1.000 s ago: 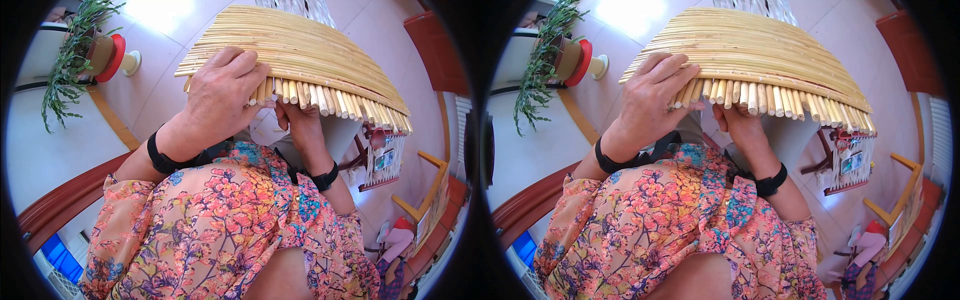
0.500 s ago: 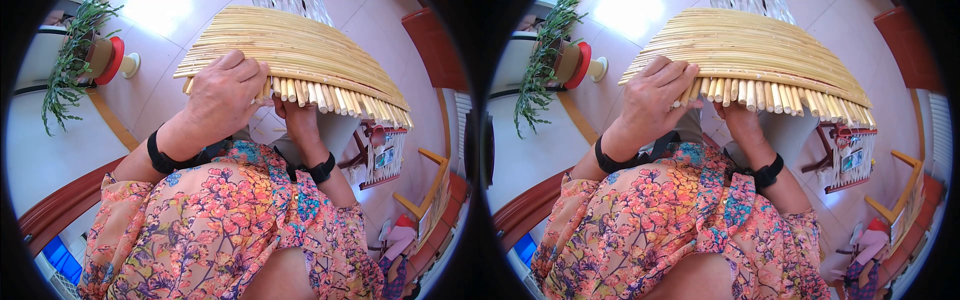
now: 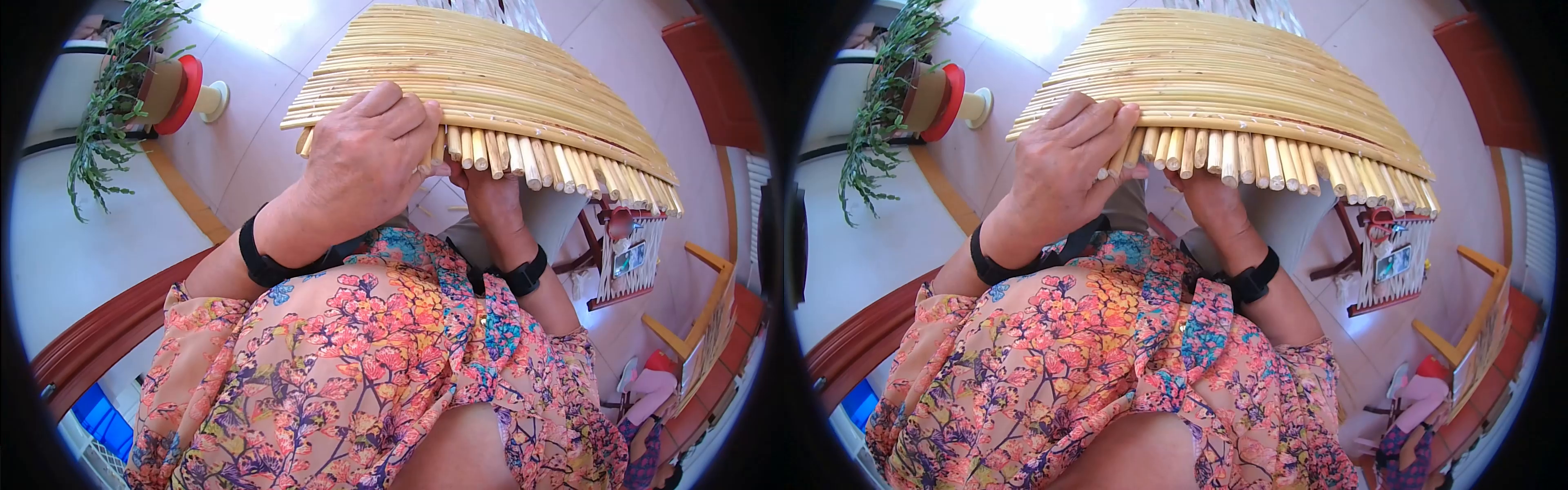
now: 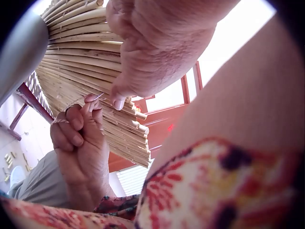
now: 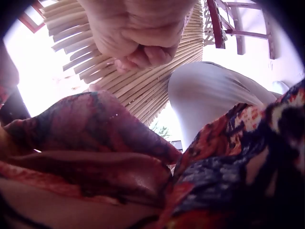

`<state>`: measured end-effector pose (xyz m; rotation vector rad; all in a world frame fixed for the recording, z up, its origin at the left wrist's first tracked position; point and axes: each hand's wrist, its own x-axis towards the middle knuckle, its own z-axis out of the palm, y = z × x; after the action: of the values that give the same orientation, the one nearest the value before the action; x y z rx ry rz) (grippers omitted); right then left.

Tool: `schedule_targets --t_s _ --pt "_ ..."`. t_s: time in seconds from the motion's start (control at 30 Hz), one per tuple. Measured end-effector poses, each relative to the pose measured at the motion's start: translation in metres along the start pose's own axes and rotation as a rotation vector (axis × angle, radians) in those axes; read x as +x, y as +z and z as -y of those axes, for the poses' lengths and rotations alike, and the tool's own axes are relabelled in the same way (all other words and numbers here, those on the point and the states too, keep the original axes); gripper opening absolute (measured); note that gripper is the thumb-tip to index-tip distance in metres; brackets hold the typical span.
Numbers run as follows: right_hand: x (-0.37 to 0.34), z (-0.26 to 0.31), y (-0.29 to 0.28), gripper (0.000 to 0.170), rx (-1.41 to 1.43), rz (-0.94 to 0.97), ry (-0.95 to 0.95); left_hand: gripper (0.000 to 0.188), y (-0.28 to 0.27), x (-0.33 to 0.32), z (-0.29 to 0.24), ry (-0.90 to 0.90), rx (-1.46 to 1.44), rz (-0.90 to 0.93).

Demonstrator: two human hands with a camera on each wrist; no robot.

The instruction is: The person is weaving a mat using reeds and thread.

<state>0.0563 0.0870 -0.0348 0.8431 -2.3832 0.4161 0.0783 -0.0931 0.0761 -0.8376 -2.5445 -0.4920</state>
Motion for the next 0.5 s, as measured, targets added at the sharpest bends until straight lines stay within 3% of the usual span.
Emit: schedule_targets --t_s 0.03,0.1,0.13,0.2,0.33,0.5 --pt "-0.005 0.000 0.005 0.020 0.003 0.002 -0.001 0.053 -0.001 0.000 0.000 -0.005 -0.007 0.003" --pt "-0.021 -0.001 0.020 0.036 0.549 0.208 0.387 0.053 -0.002 0.001 -0.001 -0.012 -0.013 0.008" --pt "-0.018 -0.001 0.017 0.036 0.553 0.212 0.388 0.053 -0.003 0.001 -0.001 -0.016 -0.018 0.020" --pt "-0.011 0.000 0.006 0.050 -0.063 0.102 0.047 0.053 -0.003 0.001 0.000 -0.023 -0.023 0.032" --pt "-0.018 -0.003 -0.012 0.054 -0.144 0.083 -0.004 0.054 -0.008 -0.003 -0.020 0.032 0.008 -0.041" --pt "-0.014 -0.003 -0.016 0.051 -0.028 0.056 0.028 0.054 -0.008 -0.004 -0.021 0.048 0.022 -0.047"
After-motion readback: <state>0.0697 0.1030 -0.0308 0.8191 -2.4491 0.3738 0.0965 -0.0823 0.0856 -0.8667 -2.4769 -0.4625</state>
